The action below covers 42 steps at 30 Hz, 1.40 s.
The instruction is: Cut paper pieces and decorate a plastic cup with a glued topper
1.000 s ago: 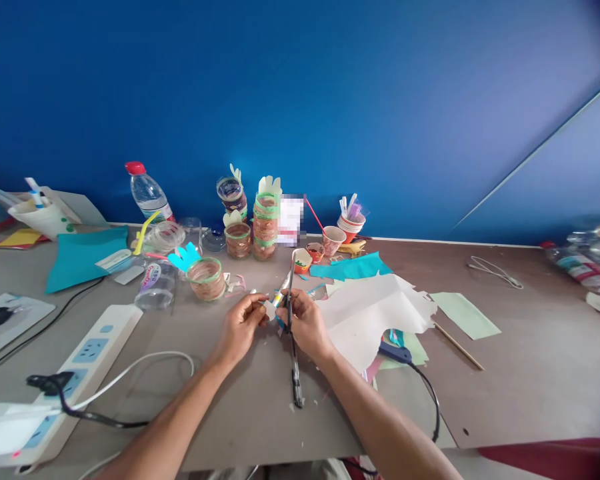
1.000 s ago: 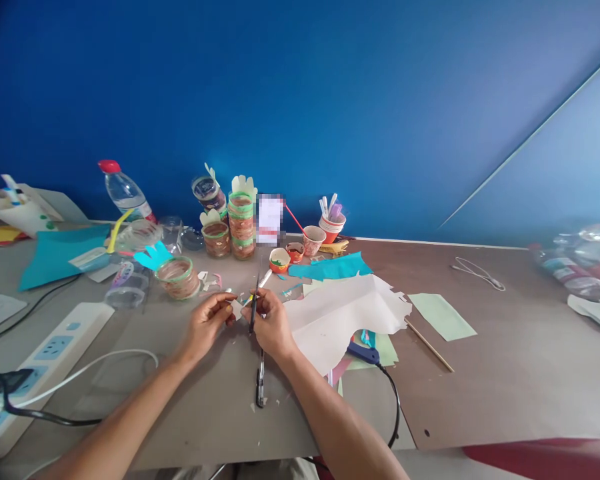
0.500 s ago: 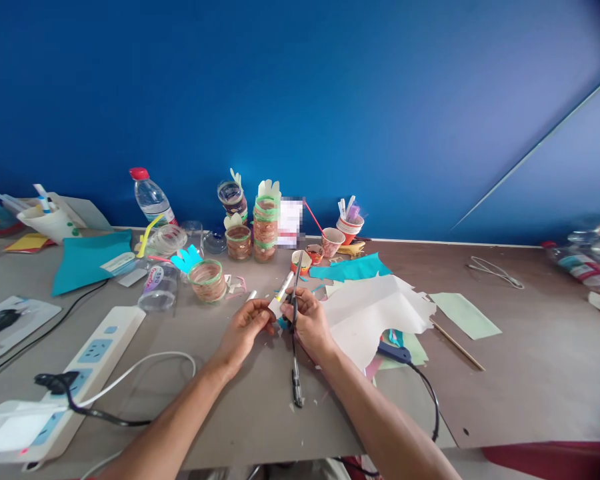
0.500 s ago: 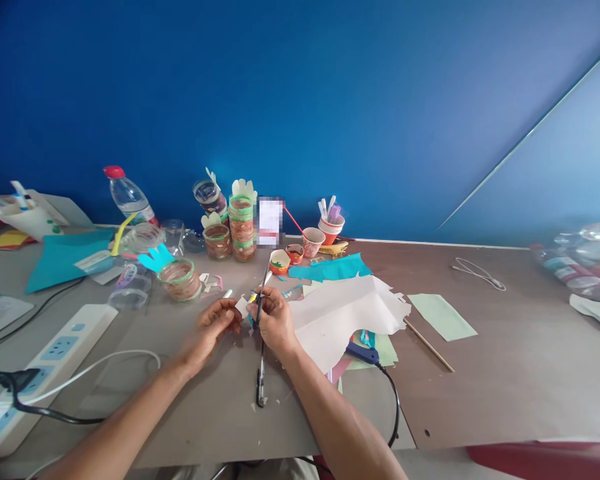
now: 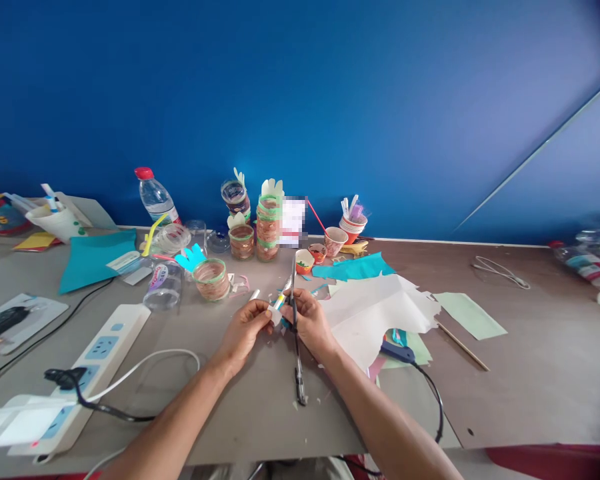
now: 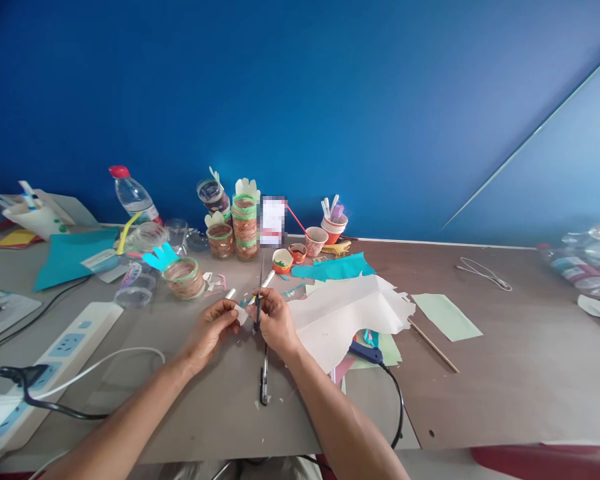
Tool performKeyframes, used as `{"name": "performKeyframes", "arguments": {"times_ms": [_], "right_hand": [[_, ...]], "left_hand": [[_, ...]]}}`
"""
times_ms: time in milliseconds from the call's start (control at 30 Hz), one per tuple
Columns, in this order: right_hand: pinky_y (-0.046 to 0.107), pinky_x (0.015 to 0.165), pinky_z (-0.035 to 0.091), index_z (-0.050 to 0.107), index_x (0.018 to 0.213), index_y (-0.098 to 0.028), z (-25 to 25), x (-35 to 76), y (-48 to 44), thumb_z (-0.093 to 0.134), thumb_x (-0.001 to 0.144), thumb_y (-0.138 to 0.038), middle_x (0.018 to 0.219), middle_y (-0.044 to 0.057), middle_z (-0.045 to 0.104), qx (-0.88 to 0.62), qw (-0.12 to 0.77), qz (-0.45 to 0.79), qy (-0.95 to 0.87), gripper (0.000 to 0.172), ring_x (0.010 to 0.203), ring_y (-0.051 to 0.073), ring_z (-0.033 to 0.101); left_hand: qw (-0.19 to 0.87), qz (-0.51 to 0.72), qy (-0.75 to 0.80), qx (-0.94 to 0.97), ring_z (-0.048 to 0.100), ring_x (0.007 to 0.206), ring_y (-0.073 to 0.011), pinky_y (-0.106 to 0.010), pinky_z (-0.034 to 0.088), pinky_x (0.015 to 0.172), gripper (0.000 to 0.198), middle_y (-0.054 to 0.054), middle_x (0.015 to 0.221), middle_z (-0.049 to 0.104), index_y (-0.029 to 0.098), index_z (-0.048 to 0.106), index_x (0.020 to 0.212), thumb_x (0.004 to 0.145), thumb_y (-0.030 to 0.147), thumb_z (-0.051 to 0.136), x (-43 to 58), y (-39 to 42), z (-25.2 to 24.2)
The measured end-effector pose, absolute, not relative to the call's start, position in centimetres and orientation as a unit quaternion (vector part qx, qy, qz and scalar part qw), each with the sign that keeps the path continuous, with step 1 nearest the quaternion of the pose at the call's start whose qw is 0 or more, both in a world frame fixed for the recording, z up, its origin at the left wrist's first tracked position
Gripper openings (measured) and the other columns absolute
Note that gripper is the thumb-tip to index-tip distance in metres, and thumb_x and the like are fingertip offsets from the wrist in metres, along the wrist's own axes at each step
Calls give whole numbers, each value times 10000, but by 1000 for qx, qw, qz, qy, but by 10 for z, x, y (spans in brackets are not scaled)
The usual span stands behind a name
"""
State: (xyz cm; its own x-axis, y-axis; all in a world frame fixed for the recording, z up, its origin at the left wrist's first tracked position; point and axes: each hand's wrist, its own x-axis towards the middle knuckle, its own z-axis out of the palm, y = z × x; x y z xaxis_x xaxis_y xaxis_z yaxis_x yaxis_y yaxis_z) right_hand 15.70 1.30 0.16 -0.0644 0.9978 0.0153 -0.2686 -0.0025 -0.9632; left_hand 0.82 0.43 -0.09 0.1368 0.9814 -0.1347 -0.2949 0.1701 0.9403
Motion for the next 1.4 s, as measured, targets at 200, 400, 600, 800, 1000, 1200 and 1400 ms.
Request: {"name": "performKeyframes", "arguments": {"times_ms": [200,400,600,800,1000,1200,1400], "right_hand": [[257,612,423,587,993,-212,4,160,5,628,776,-337,739,-22,565,-443,523,473,-554,254,655,126,506],[323,693,449,580,1023,-180,-1,153,-5,583,775,-308,793,36,618,-482,427,277,-713,279,733,186,557],[373,777,442,572,1037,-181,-4,148,-7,576,766,-270,882,75,676,-489,386,180,-761,285,827,236,610],[393,833,427,575,1069,-163,-2,147,-9,564,762,-231,935,95,703,-484,366,140,-783,314,872,256,635],[388,846,413,588,1043,-165,2,146,-11,566,718,-196,926,90,711,-479,347,123,-797,327,864,250,643],[377,828,408,595,1022,-163,2,146,-12,558,711,-175,907,81,713,-477,346,130,-797,313,842,242,642],[361,813,408,602,984,-179,5,146,-11,573,761,-193,869,70,708,-479,338,146,-797,226,825,234,633]], "left_hand": [[617,578,423,325,595,556,-106,-250,479,613,423,56,631,608,172,629,933,591,325,826,7,7,6],[600,625,432,251,655,624,-127,-277,525,704,433,31,674,673,184,545,756,516,337,871,5,8,11],[664,607,372,229,624,659,-99,-227,515,671,384,19,733,665,165,567,719,544,314,875,5,6,13],[714,557,344,246,488,514,-65,-173,393,453,298,52,584,530,169,549,699,636,278,819,6,0,21],[703,543,373,269,472,492,-75,-162,351,401,320,44,552,535,175,539,691,624,320,817,7,-1,19],[684,543,402,275,467,496,-70,-154,339,403,355,50,545,527,172,528,674,575,318,835,8,-3,21],[677,550,395,289,467,502,-65,-168,373,437,309,51,555,523,163,543,663,596,294,815,7,-1,20]]}}
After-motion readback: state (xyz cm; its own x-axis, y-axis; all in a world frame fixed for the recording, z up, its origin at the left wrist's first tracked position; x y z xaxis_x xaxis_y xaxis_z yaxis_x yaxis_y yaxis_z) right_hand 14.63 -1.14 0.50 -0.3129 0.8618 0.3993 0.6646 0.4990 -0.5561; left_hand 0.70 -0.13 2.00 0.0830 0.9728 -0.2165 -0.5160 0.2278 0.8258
